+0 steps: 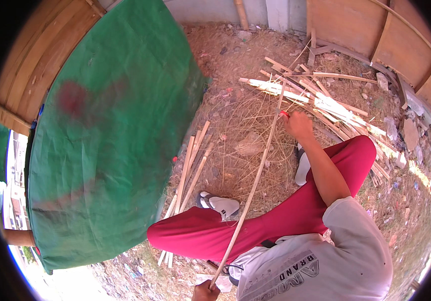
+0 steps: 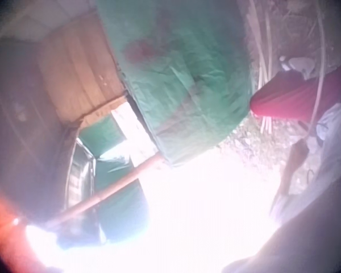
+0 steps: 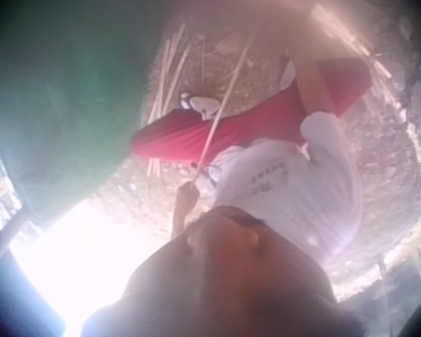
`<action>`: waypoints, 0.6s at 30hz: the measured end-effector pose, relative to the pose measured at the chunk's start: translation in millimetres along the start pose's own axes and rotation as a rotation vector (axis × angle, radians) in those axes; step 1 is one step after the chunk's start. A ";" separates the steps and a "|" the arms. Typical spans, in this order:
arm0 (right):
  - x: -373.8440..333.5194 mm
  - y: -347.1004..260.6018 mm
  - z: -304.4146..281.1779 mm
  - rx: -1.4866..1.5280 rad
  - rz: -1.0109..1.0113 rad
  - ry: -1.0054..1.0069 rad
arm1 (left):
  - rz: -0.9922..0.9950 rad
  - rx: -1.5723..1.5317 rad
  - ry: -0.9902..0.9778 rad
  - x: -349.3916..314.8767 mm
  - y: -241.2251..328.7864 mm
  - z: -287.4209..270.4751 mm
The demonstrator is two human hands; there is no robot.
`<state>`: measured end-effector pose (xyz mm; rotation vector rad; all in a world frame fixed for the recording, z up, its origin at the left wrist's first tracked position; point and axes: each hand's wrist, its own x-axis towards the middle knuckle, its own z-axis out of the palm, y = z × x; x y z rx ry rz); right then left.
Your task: The person sits on the ground and uses a red utility knife to cut a long, thin wooden stick. They hold the stick with one hand and repeatedly slice through it with the knife until it breaks into two pieces.
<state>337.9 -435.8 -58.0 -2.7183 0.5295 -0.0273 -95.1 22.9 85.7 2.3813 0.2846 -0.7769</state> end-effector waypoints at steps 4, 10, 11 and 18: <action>-10.3 -1.9 2.6 -0.028 0.033 0.073 | -0.032 0.078 0.147 18.8 23.1 -7.5; -21.9 -21.7 -16.3 0.199 -0.008 0.081 | 0.089 -0.041 0.361 62.3 64.3 -10.4; -27.7 -28.6 -19.9 0.269 -0.044 0.069 | 0.132 -0.133 0.337 68.7 69.7 -10.4; -74.3 -61.3 6.6 0.807 -0.111 -0.406 | 0.079 -0.241 0.345 126.0 80.9 27.3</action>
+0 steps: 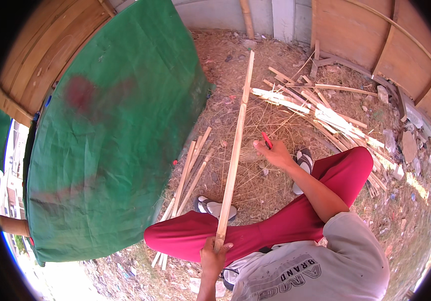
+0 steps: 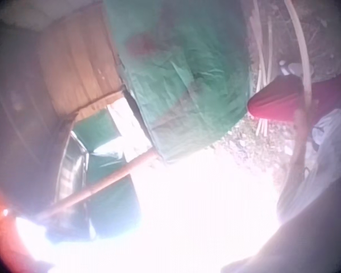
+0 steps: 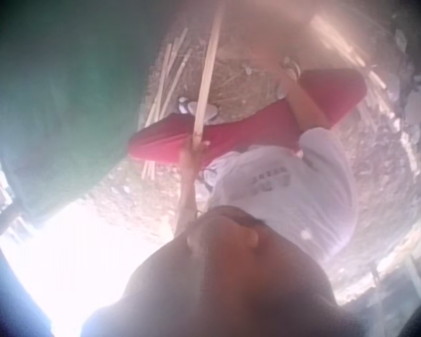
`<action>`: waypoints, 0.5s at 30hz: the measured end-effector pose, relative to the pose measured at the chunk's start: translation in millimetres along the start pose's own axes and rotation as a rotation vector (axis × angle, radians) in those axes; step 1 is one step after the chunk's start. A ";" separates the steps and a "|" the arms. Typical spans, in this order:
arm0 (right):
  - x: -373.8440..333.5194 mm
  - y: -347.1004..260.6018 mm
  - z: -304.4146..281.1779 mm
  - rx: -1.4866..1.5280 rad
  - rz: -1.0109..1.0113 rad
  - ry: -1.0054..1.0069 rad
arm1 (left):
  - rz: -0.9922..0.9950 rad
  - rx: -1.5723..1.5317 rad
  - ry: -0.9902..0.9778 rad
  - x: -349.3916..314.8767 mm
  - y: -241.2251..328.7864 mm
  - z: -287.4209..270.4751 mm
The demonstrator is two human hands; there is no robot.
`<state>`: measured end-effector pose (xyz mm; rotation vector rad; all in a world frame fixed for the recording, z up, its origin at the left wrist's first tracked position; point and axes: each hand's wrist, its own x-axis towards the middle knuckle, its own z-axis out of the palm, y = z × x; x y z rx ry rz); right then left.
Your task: The person sits on the ground and uses a red utility knife to cut a long, thin wooden stick. They hold the stick with one hand and repeatedly slice through it with the knife until it breaks into two pieces.
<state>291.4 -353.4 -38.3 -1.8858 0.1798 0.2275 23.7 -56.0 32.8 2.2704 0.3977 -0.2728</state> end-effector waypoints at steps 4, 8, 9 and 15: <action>-18.2 -13.0 33.3 0.178 -0.146 -0.118 | 0.207 0.265 0.227 28.4 35.2 22.1; -8.4 -22.5 40.1 0.251 -0.090 -0.169 | 0.308 0.410 0.337 45.5 44.8 40.4; -3.0 -21.4 39.1 0.250 -0.040 -0.172 | 0.318 0.404 0.336 49.1 45.5 42.1; 5.6 -23.0 32.3 0.416 -0.103 -0.175 | 0.169 0.121 -0.200 77.8 38.2 41.4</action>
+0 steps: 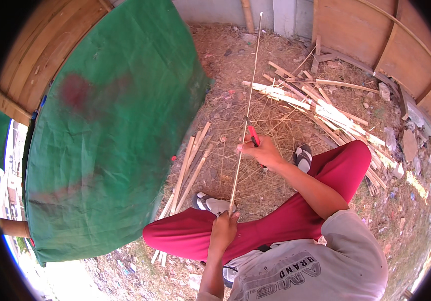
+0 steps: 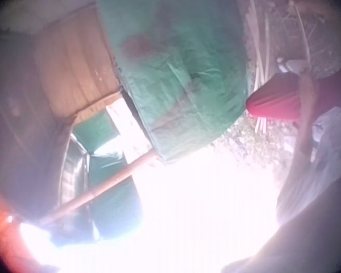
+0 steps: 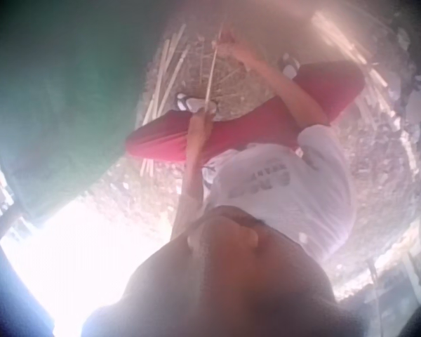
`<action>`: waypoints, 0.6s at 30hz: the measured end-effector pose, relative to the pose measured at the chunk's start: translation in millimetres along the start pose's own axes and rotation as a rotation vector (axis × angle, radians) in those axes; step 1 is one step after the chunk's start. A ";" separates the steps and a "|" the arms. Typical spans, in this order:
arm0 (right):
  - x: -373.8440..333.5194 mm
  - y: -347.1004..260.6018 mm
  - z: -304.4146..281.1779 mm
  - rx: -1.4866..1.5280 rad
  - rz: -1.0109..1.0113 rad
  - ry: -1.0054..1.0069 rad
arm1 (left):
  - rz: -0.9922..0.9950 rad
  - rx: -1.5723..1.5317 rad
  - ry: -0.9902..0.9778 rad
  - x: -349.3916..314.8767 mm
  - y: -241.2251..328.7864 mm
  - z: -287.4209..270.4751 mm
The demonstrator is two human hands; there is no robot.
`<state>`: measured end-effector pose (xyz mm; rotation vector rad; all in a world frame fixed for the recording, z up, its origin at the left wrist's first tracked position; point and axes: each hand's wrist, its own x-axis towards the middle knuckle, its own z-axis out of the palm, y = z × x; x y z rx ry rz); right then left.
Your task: The person sits on the ground and uses a red utility knife to cut a long, thin wooden stick. They hold the stick with one hand and repeatedly slice through it with the knife until it breaks into two pieces.
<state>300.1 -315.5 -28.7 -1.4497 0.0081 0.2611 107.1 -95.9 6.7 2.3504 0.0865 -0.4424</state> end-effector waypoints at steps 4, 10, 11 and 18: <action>-2.9 -8.6 -6.9 -0.184 -0.170 0.038 | 0.081 -0.197 0.046 17.6 8.9 7.5; -57.0 -26.3 12.3 -0.654 -0.280 0.025 | -0.044 -0.370 -0.085 36.2 18.2 0.6; -65.3 -17.3 14.6 -0.665 -0.373 0.005 | -0.036 -0.454 -0.089 39.6 19.4 0.5; -82.5 -10.4 22.6 -0.892 -0.416 -0.209 | -0.136 -0.572 -0.130 52.1 21.1 -15.1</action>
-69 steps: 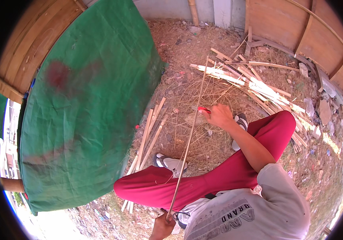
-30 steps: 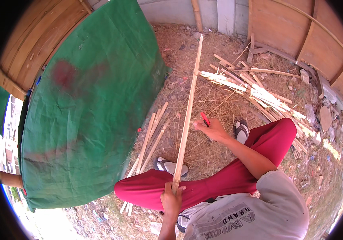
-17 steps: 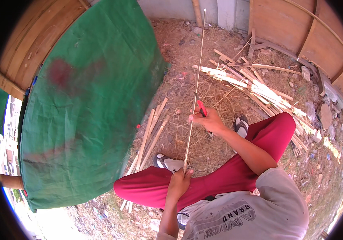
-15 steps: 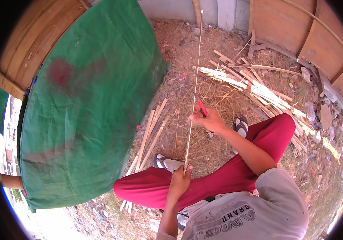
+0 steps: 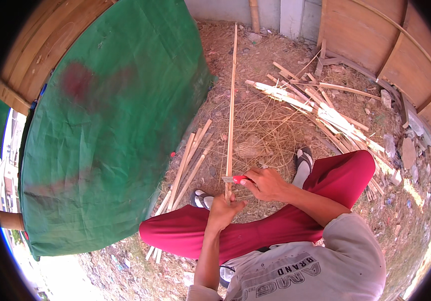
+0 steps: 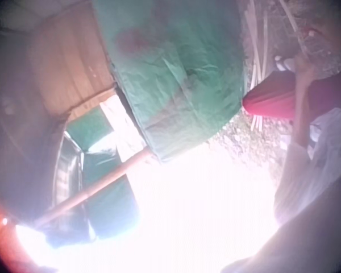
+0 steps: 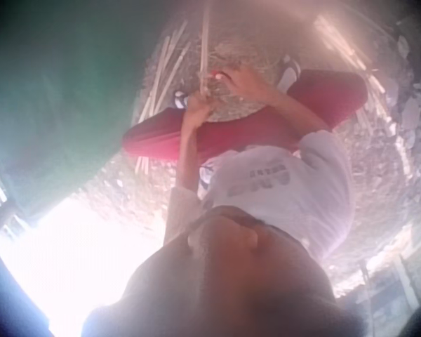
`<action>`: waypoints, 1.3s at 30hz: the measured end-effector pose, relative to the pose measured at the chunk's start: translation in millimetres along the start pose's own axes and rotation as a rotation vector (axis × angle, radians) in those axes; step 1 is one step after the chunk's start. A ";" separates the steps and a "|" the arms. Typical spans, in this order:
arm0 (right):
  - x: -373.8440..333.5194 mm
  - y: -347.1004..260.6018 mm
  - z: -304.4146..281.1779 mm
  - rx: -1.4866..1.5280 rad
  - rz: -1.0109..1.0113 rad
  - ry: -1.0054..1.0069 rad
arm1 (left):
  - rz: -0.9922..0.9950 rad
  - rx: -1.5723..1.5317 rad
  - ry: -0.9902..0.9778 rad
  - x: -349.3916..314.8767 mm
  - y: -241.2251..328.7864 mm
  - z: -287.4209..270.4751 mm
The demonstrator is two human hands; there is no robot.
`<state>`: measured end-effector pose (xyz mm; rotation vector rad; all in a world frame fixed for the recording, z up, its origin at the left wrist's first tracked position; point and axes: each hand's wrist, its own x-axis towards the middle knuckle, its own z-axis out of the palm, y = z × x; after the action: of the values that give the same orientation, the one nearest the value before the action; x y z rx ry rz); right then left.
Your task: The person sits on the ground and uses a red utility knife to cut a long, thin wooden stick. They hold the stick with one hand and repeatedly slice through it with the knife until it breaks into two pieces.
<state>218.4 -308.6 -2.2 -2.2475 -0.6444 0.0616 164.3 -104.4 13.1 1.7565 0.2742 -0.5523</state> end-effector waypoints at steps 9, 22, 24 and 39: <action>3.1 0.6 10.7 -0.031 -0.170 0.091 | 0.026 -0.071 0.017 8.7 -5.2 1.8; 0.3 -1.6 18.3 -0.134 -0.200 0.187 | -0.092 -0.085 0.008 -7.2 2.3 4.5; 0.0 -0.3 21.2 -0.139 -0.193 0.168 | -0.099 -0.111 0.007 -8.3 2.3 4.8; 2.4 0.7 22.2 -0.164 -0.145 0.170 | -0.138 -0.147 0.013 -14.7 3.5 6.1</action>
<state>215.4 -292.8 -17.6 -2.3236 -0.7400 -0.2601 151.9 -109.7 22.4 1.6072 0.4367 -0.6051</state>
